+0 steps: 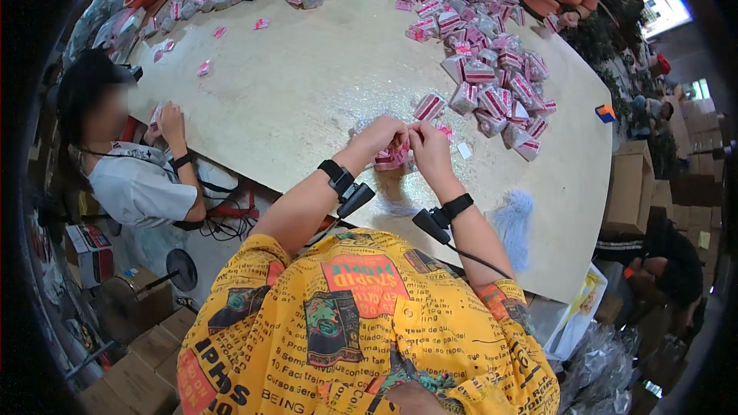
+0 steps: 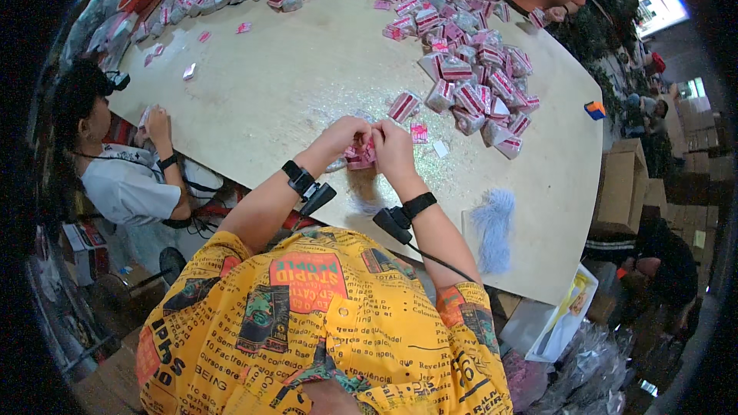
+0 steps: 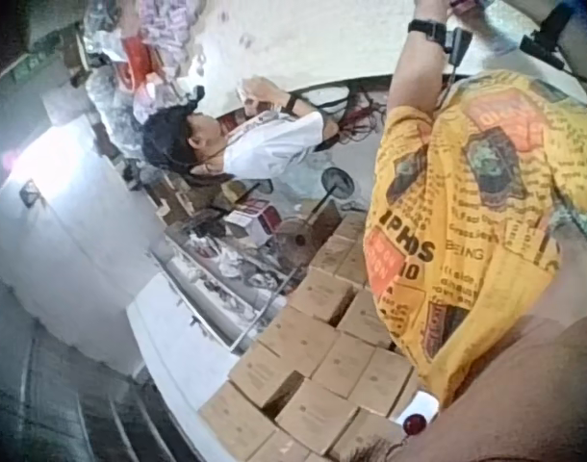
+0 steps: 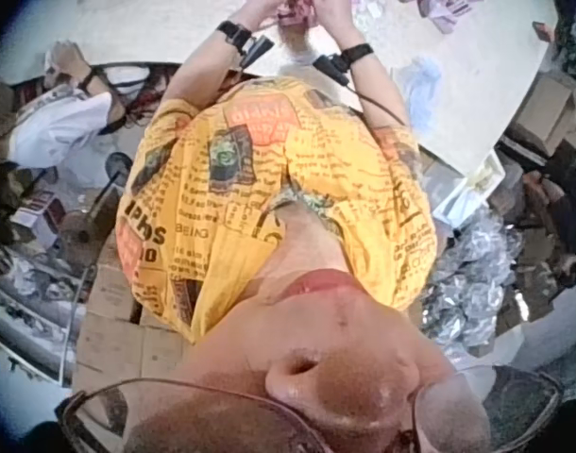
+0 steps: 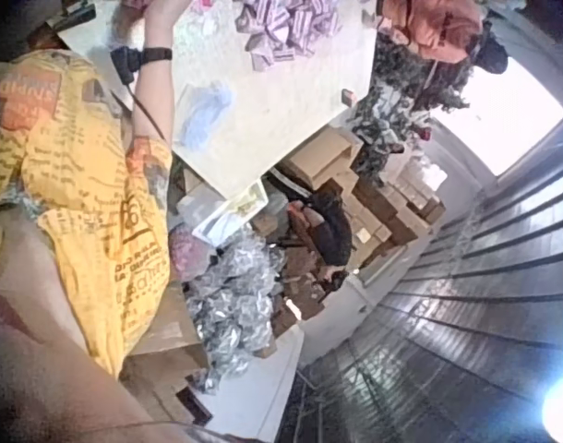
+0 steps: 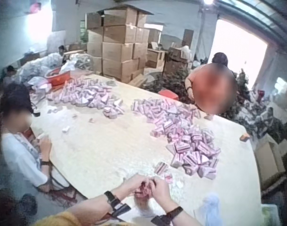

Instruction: The person places small pink and white striped items into clear plastic bags, seals them, and stacks them on a table. Other people are also working at the same table, performing similar packaging tasks.

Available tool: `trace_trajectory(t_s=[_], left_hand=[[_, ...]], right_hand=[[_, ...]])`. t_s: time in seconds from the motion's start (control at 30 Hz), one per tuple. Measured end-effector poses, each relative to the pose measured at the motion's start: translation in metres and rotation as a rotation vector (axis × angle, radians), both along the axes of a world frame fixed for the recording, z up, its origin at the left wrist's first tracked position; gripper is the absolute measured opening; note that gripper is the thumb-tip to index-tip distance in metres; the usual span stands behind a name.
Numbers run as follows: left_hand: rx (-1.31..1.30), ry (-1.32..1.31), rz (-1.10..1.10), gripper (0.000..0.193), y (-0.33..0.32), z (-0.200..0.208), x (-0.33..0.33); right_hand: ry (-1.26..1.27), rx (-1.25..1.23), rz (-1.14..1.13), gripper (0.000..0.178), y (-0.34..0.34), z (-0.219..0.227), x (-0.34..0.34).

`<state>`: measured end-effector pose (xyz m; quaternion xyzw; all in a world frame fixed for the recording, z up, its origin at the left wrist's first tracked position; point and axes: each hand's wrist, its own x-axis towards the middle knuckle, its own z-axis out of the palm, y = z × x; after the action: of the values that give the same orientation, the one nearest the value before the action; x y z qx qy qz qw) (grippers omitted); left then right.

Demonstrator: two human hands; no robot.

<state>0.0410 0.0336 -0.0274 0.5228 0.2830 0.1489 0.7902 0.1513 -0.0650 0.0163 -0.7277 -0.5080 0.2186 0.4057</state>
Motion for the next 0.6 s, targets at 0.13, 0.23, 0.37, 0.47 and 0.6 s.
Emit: trace_trajectory(t_s=[0.13, 0.23, 0.37, 0.47, 0.6], left_hand=[[-0.056, -0.027, 0.057, 0.017, -0.002, 0.025, -0.003], [-0.137, -0.034, 0.065, 0.010, 0.003, 0.024, -0.009], [-0.202, -0.031, 0.117, 0.008, 0.006, 0.028, -0.015], [-0.117, 0.097, 0.164, 0.015, 0.003, 0.045, -0.019], [0.113, 0.101, -0.075, 0.014, 0.016, 0.015, -0.028]], right_hand=[[-0.008, 0.097, -0.036, 0.012, 0.000, -0.002, 0.009], [0.411, -0.057, -0.106, 0.011, 0.001, -0.009, 0.021], [0.713, -0.057, -0.109, 0.009, -0.002, -0.016, 0.021], [0.950, 0.042, -0.164, 0.010, -0.004, -0.020, 0.023], [1.076, 0.152, -0.324, 0.009, -0.009, -0.024, 0.047]])
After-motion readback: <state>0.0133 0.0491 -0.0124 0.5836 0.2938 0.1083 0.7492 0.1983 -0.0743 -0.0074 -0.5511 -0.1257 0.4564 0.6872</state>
